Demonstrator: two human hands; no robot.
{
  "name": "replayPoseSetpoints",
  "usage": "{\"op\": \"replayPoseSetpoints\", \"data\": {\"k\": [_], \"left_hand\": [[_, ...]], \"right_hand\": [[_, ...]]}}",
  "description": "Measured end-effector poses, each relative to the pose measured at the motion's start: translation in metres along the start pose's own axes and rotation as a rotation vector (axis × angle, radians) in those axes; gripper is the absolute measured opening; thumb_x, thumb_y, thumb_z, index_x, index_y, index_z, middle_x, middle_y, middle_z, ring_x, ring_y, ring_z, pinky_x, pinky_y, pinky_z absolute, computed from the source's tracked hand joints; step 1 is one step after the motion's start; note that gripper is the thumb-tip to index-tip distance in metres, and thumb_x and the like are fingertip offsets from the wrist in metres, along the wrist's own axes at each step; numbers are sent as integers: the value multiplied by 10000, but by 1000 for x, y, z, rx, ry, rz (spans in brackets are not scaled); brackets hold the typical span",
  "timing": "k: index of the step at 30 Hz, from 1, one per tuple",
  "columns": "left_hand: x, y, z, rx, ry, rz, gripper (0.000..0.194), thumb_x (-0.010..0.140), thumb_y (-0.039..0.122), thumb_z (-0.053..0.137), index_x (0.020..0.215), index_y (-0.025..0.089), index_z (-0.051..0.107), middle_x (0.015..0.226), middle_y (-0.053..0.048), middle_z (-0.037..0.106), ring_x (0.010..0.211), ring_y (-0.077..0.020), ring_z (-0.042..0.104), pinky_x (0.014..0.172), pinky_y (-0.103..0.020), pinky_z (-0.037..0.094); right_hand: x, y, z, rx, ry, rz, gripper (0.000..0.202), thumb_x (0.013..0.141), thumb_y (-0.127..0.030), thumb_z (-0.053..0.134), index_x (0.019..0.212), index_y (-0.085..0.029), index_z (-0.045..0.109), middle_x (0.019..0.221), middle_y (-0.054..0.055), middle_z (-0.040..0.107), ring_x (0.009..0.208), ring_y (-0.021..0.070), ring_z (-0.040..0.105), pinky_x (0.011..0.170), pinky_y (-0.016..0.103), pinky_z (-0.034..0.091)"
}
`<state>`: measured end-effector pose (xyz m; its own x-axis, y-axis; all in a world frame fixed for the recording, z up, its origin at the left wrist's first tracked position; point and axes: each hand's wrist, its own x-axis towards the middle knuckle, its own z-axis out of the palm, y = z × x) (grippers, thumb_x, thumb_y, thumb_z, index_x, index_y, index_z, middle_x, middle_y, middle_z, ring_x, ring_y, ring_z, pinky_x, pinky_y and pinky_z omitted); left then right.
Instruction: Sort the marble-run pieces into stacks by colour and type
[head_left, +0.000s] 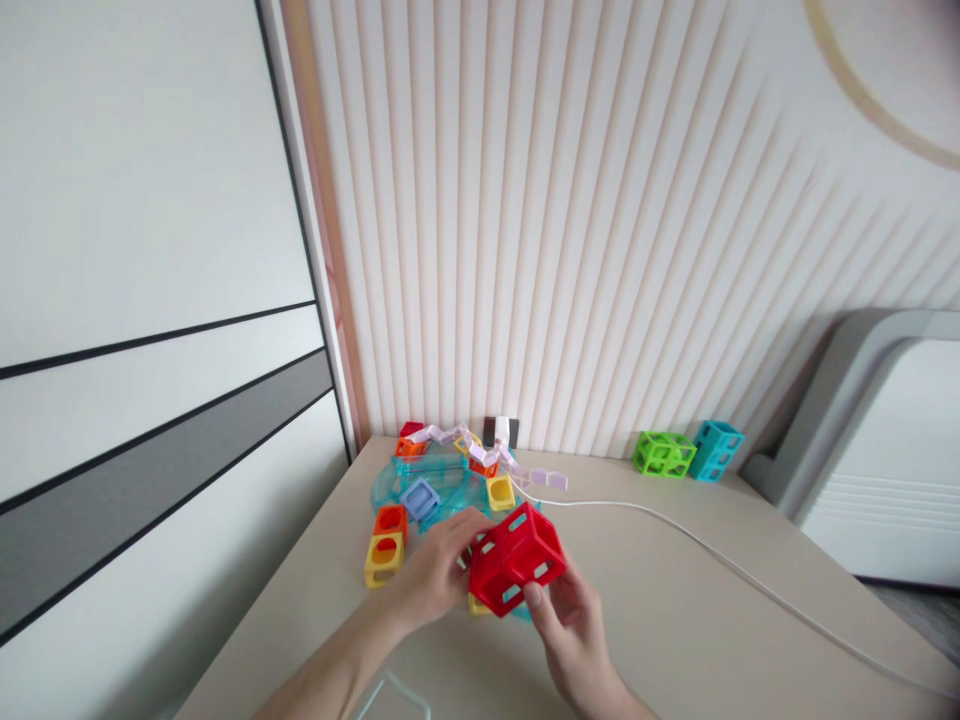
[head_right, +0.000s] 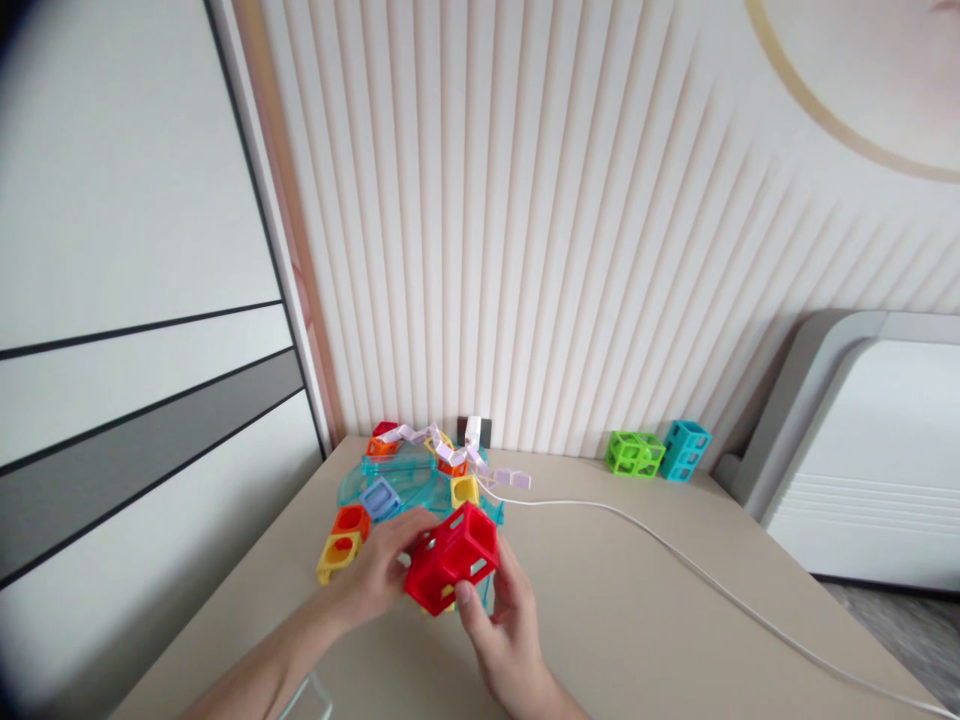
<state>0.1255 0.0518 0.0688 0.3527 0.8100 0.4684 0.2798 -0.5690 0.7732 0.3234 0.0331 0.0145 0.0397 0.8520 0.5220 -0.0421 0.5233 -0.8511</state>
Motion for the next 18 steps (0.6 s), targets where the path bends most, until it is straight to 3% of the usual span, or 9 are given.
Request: {"op": "replayPoseSetpoints", "data": {"k": [3, 5, 7, 9, 11, 13, 15, 18], "left_hand": [[8, -2, -35, 36, -26, 46, 263, 856, 239, 690, 1114, 259, 736, 1004, -72, 757, 637, -155, 681, 664, -270, 564], [20, -17, -62, 109, 160, -10, 214, 851, 331, 693, 1028, 223, 749, 901, -67, 762, 642, -170, 692, 703, -286, 571], [41, -42, -90, 216, 415, -261, 262, 897, 412, 614, 988, 193, 724, 834, -58, 753, 719, -197, 709, 745, -291, 572], [65, -72, -116, 262, 490, -385, 309, 960, 401, 517, 1041, 157, 688, 880, -76, 749, 870, -241, 717, 825, -329, 566], [87, -99, -135, 295, 482, -511, 273, 939, 378, 591, 980, 131, 699, 947, -99, 746, 982, -291, 698, 875, -371, 554], [100, -123, -146, 301, 440, -622, 283, 944, 370, 632, 1104, 141, 676, 1120, -95, 708, 1028, -282, 678, 886, -418, 563], [105, -142, -148, 291, 393, -716, 346, 957, 356, 636, 1245, 165, 615, 1257, -88, 642, 1066, -262, 659, 889, -454, 574], [104, -167, -143, 259, 334, -841, 358, 956, 351, 639, 1262, 169, 606, 1275, -89, 631, 1081, -268, 654, 894, -458, 574]], "right_hand": [[7, -3, -4, 77, 165, -8, 347, 889, -450, 715, 1150, -221, 728, 1067, 118, 787, 937, 290, 758, 790, 379, 629], [11, -4, -7, 92, 261, -14, 279, 900, -445, 702, 1034, -205, 751, 970, 107, 801, 829, 265, 762, 722, 341, 626], [13, -4, -9, 90, 305, -14, 265, 905, -439, 697, 1005, -200, 753, 956, 105, 801, 813, 259, 759, 720, 332, 620], [14, -5, -9, 87, 290, -14, 271, 904, -441, 696, 1027, -206, 748, 974, 106, 799, 834, 264, 757, 735, 336, 619], [13, -7, -7, 78, 256, -21, 274, 900, -451, 696, 1045, -222, 739, 990, 104, 797, 836, 271, 758, 736, 350, 624], [11, -9, -7, 54, 223, -37, 262, 891, -458, 701, 1030, -238, 732, 995, 102, 796, 805, 275, 760, 727, 372, 632], [8, -7, -7, 23, 202, -56, 246, 884, -456, 708, 1020, -252, 729, 980, 98, 797, 780, 279, 763, 726, 393, 639], [1, 3, -8, 0, 164, -72, 299, 889, -437, 708, 1139, -272, 714, 1078, 108, 786, 893, 306, 770, 769, 418, 644]]}}
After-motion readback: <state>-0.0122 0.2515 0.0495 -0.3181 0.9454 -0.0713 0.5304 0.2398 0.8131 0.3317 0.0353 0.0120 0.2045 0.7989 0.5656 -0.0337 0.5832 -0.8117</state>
